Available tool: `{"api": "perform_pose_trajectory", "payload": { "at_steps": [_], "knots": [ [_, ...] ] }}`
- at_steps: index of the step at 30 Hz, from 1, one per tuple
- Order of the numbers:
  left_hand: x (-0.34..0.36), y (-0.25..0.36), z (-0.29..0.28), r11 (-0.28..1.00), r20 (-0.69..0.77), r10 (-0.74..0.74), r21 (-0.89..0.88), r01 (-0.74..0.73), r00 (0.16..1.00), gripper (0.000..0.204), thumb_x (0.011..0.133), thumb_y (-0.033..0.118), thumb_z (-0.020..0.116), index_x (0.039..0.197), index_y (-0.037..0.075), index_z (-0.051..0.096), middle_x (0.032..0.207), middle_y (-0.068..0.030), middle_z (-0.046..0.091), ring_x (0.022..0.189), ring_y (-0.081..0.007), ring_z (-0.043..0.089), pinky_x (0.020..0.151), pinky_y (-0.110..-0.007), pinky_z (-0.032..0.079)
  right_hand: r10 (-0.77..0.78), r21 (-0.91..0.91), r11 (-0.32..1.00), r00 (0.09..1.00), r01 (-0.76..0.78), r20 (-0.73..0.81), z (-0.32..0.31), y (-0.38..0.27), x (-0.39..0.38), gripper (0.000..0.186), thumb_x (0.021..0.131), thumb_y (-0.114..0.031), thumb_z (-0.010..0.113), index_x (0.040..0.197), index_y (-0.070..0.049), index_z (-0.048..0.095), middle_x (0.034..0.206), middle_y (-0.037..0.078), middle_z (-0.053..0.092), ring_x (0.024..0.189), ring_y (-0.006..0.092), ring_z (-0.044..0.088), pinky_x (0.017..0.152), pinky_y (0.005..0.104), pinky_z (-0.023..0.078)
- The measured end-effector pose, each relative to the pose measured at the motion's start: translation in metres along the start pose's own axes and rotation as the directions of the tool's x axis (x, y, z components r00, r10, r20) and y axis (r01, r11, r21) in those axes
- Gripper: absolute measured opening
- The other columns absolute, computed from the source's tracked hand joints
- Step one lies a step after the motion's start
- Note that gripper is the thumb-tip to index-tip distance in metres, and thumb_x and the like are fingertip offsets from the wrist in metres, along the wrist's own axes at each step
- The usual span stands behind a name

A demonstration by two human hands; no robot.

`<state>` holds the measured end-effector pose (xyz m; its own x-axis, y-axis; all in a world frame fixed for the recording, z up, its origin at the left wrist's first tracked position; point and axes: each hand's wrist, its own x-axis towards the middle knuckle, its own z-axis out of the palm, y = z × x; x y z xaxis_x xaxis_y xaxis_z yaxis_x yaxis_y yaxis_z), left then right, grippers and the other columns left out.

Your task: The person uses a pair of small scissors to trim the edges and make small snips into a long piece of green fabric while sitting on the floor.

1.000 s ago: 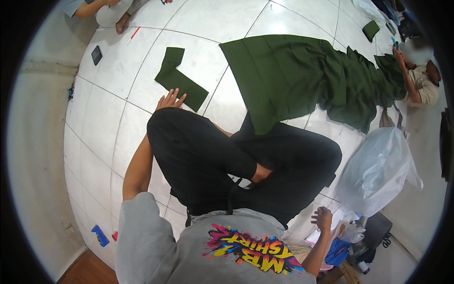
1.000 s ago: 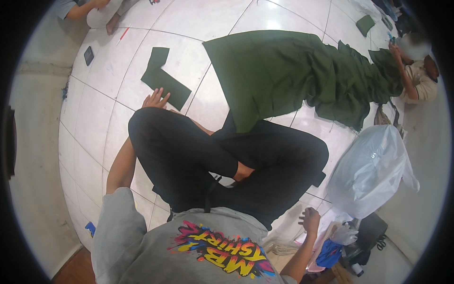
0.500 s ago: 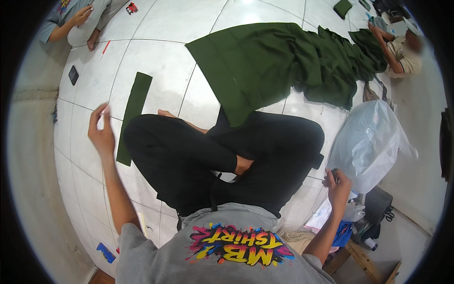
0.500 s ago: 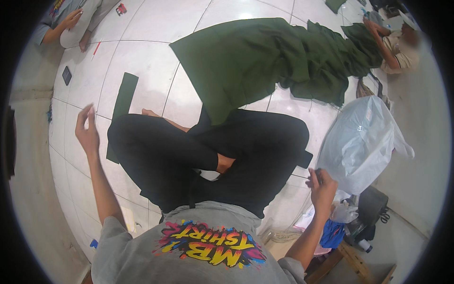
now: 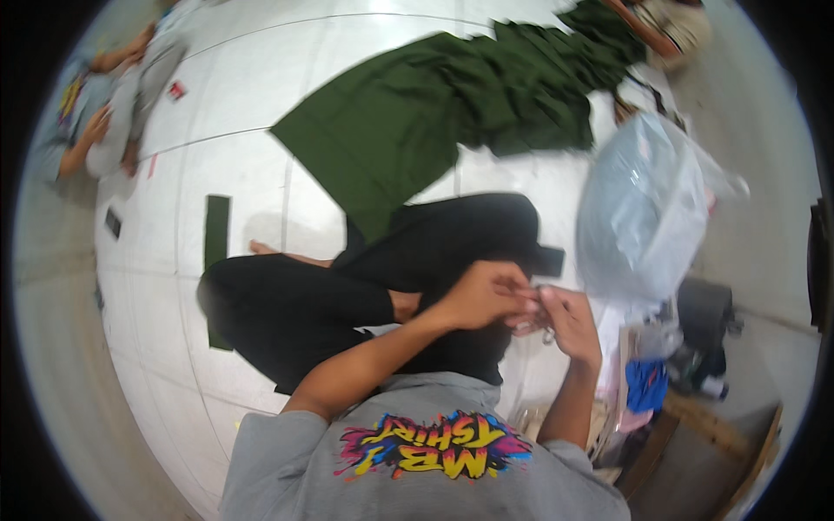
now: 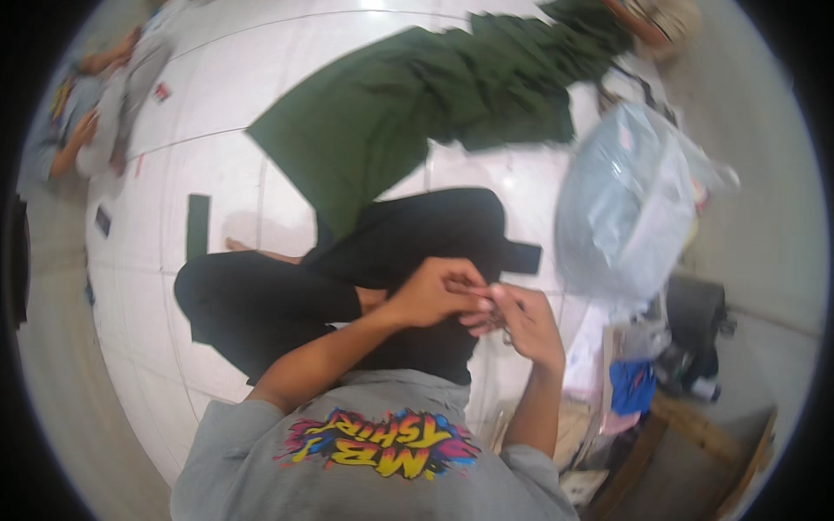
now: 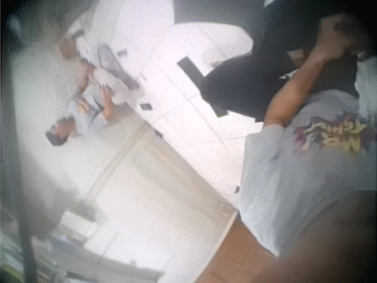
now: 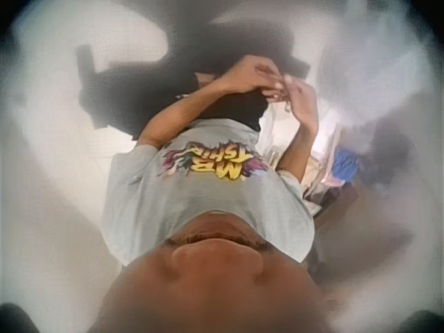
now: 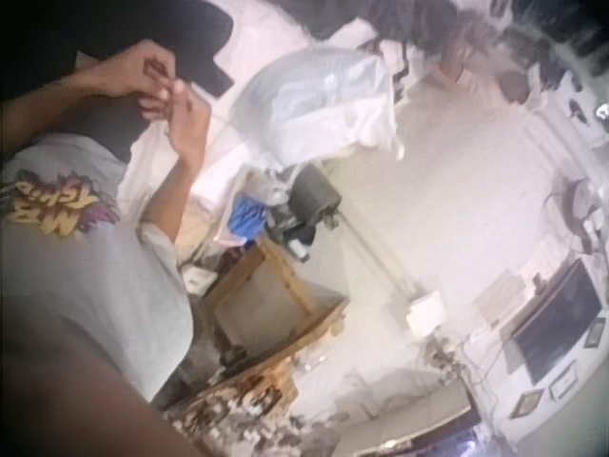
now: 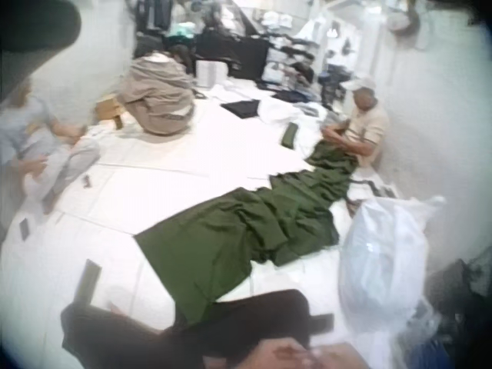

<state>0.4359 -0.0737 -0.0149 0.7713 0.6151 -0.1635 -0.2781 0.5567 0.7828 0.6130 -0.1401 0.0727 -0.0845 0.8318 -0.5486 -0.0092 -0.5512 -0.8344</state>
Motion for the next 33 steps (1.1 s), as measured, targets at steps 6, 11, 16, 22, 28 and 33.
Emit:
{"api": "perform_pose_trajectory", "payload": {
  "at_steps": [6,11,16,22,28,33],
  "knots": [
    [0.007,-0.004,-0.002,0.932,0.130,-0.162,-0.306,0.195,0.978,0.009,0.092,0.005,0.073,0.091,0.002,0.065,0.083,-0.0042,0.066,0.068,-0.0114,0.062,0.067,-0.027,0.052,0.025,0.128,0.992,0.998,-0.018,-0.052,-0.030,0.013,0.008,0.053,0.109,-0.038,0.046,0.108,0.011,0.067,0.089,0.020,0.072,0.076,0.0270,0.075,0.067,0.0342,0.063],
    [0.010,0.027,-0.010,0.949,-0.041,-0.097,0.297,0.105,0.994,0.016,0.091,0.014,0.078,0.088,0.000,0.073,0.083,-0.0018,0.068,0.070,-0.0106,0.062,0.068,-0.024,0.051,-0.209,-0.023,0.964,0.702,0.265,-0.681,-0.068,0.041,0.006,0.054,0.107,-0.040,0.050,0.107,0.011,0.068,0.095,0.022,0.074,0.064,0.0188,0.071,0.059,0.0282,0.059],
    [0.031,0.069,-0.005,0.725,0.046,0.062,0.684,-0.077,0.997,0.015,0.088,0.020,0.079,0.092,0.006,0.076,0.094,-0.0008,0.068,0.077,-0.0094,0.057,0.069,-0.027,0.045,-0.393,-0.358,0.906,0.761,0.225,-0.517,-0.019,0.016,-0.005,0.034,0.102,-0.027,0.063,0.112,0.005,0.071,0.099,0.016,0.076,0.048,0.0071,0.056,0.046,0.0229,0.045],
    [0.044,0.104,-0.029,0.655,0.101,0.184,0.729,-0.198,0.978,0.032,0.084,0.024,0.082,0.112,0.010,0.074,0.117,-0.0027,0.068,0.105,-0.0155,0.062,0.088,-0.030,0.047,-0.248,-0.123,0.969,0.866,0.216,-0.433,-0.059,0.050,-0.016,0.020,0.096,-0.007,0.065,0.112,0.001,0.073,0.087,0.010,0.077,0.042,0.0027,0.047,0.040,0.0193,0.038],
    [0.002,0.136,-0.141,0.574,-0.157,0.142,0.817,0.047,0.977,0.044,0.093,0.026,0.074,0.129,0.004,0.065,0.123,-0.0113,0.069,0.111,-0.0222,0.066,0.094,-0.034,0.051,0.199,-0.821,0.264,0.861,-0.507,-0.468,-0.279,0.181,-0.119,0.033,0.095,-0.028,0.065,0.099,0.004,0.076,0.083,0.018,0.074,0.067,0.0264,0.064,0.069,0.0387,0.050],
    [-0.033,0.135,-0.246,0.351,-0.337,0.111,0.893,0.281,0.935,0.044,0.096,0.028,0.071,0.127,-0.002,0.064,0.117,-0.0152,0.071,0.110,-0.0240,0.067,0.096,-0.036,0.051,-0.307,-0.844,0.140,0.788,-0.517,-0.534,-0.353,0.244,-0.178,0.042,0.093,-0.036,0.067,0.099,0.005,0.075,0.097,0.029,0.071,0.095,0.0407,0.070,0.090,0.0447,0.052]
  ]
}}
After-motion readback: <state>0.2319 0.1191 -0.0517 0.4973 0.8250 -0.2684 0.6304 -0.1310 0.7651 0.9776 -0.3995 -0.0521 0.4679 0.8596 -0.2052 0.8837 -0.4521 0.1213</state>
